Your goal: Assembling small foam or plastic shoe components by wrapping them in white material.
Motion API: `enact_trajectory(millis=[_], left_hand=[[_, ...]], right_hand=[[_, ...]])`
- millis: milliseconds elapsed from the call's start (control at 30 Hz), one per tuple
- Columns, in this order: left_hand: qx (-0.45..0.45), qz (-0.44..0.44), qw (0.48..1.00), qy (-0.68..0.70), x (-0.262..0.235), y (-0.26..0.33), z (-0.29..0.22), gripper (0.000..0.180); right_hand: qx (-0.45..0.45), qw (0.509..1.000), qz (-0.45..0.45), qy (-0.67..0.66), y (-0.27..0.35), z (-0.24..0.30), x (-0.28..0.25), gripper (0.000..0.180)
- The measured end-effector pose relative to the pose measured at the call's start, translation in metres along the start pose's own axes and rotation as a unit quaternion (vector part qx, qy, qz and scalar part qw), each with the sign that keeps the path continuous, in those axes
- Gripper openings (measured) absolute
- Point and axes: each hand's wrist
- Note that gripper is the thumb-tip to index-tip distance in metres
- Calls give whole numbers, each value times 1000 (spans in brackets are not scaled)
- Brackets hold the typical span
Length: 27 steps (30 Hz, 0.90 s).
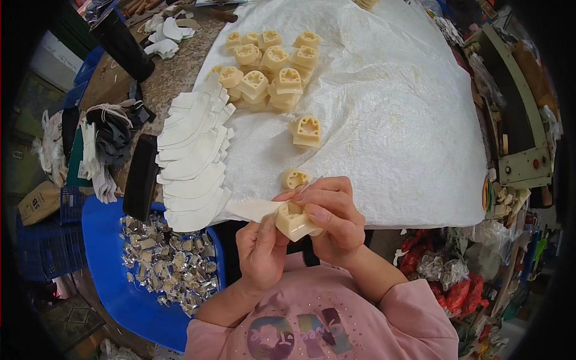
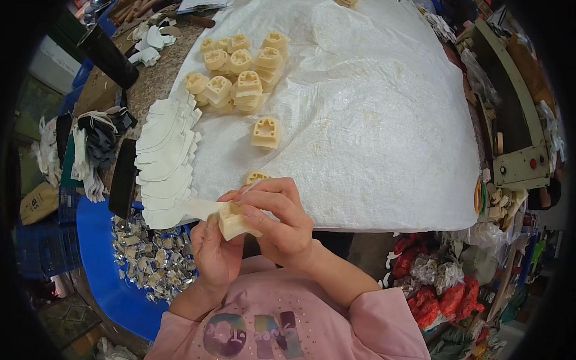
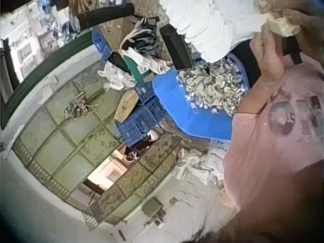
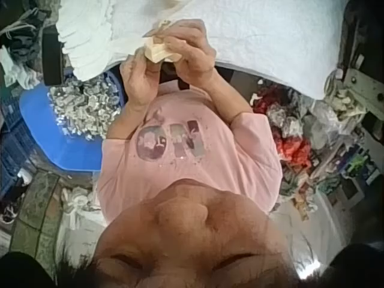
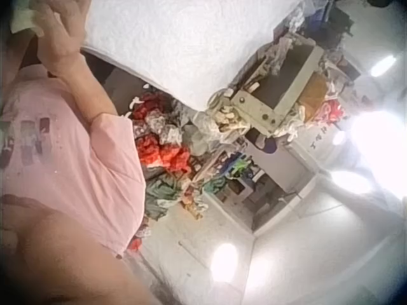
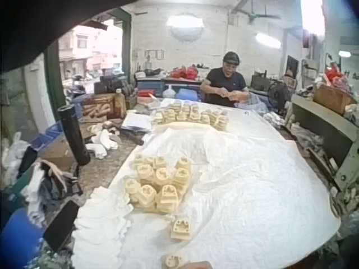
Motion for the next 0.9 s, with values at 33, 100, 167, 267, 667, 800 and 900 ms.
enact_trajectory(millis=[33,100,167,267,667,800,900], left_hand=[[14,-1,1000,-11,0,1,0,48],[30,-3,999,-21,2,1,0,46],[59,-9,996,-70,5,2,2,46],[115,-5,980,-162,-5,-1,5,46],[159,-95,884,-429,-6,-5,-25,25],[172,-76,857,-480,-4,-5,-22,19],[251,-44,818,-516,-5,-9,-16,18]], right_hand=[[-10,1000,-10,12,0,0,2,52],[-20,999,-18,23,-2,-1,2,50],[-55,994,-23,90,-4,-2,0,45],[-54,990,-16,129,-5,-3,1,43],[21,947,174,270,-27,21,-15,29],[49,939,213,266,-27,21,-18,26],[47,941,220,254,-25,20,-17,24]])
Point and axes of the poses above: each hand's wrist, its own y-axis away from the middle knuckle, its own x-axis out of the palm, z = x × y, and after that the axes turned 4 degrees about -z, right-handed
